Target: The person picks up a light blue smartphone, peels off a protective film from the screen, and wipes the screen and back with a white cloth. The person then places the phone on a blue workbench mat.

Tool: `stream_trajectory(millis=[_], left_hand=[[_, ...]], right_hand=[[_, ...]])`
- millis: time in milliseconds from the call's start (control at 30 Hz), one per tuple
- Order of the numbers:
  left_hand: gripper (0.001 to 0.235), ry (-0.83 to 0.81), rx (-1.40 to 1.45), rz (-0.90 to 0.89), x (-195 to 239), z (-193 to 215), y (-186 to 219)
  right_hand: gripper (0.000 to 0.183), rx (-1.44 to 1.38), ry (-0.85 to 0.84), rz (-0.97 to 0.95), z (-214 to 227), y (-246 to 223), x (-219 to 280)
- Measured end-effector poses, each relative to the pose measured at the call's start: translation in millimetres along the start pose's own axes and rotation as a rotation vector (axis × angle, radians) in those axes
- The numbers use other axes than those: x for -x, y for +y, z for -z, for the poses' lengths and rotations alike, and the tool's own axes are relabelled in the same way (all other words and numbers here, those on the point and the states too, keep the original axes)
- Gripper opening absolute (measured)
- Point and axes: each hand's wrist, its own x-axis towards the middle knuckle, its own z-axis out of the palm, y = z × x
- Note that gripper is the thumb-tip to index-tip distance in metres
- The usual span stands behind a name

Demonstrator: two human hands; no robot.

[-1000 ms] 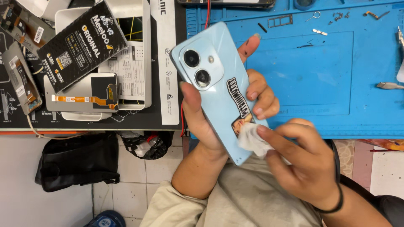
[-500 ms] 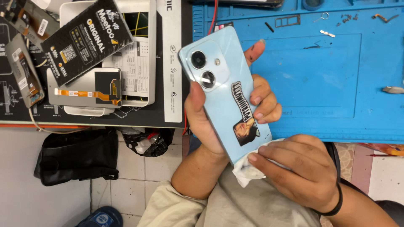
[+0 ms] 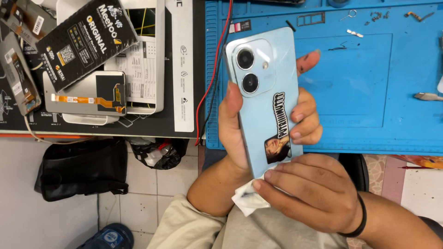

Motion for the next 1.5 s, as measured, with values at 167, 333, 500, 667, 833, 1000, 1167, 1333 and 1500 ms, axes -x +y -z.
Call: stream_trajectory(millis=[167, 333, 500, 667, 833, 1000, 1167, 1333, 1500], left_hand=[[0.103, -0.013, 0.035, -0.044, 4.7, -0.8, 8.9], [0.095, 0.027, -0.042, -0.19, 7.8, 1.5, 24.5], [0.093, 0.119, -0.227, -0.302, 17.0, 6.2, 41.4], [0.091, 0.214, -0.224, -0.335, 14.5, 16.1, 39.4], [0.092, 0.3, -0.27, -0.296, 13.7, 21.6, 36.6], [0.093, 0.352, -0.281, -0.28, 11.0, 20.1, 38.2], [0.093, 0.328, -0.278, -0.264, 12.8, 20.9, 41.8], [0.092, 0.252, -0.202, -0.212, 13.3, 24.4, 44.1], [0.093, 0.136, -0.117, -0.175, 15.8, 32.7, 45.9]], right_hand=[[0.028, -0.028, -0.009, -0.185, 4.8, 6.5, 30.1], [0.026, 0.331, 0.024, -0.564, 28.9, 24.3, 109.3], [0.029, 0.623, 0.012, -0.751, 60.6, 70.6, 159.0], [0.04, 0.565, -0.054, -0.742, 68.7, 87.5, 123.5], [0.045, 0.452, -0.213, -0.48, 48.6, 91.1, 29.5], [0.043, 0.476, -0.342, -0.35, 40.3, 126.2, -13.0], [0.039, 0.438, -0.419, -0.362, 44.0, 136.6, -6.0], [0.033, 0.488, -0.464, -0.333, 52.1, 136.5, -9.8], [0.038, 0.51, -0.49, -0.364, 46.4, 128.0, -27.3]])
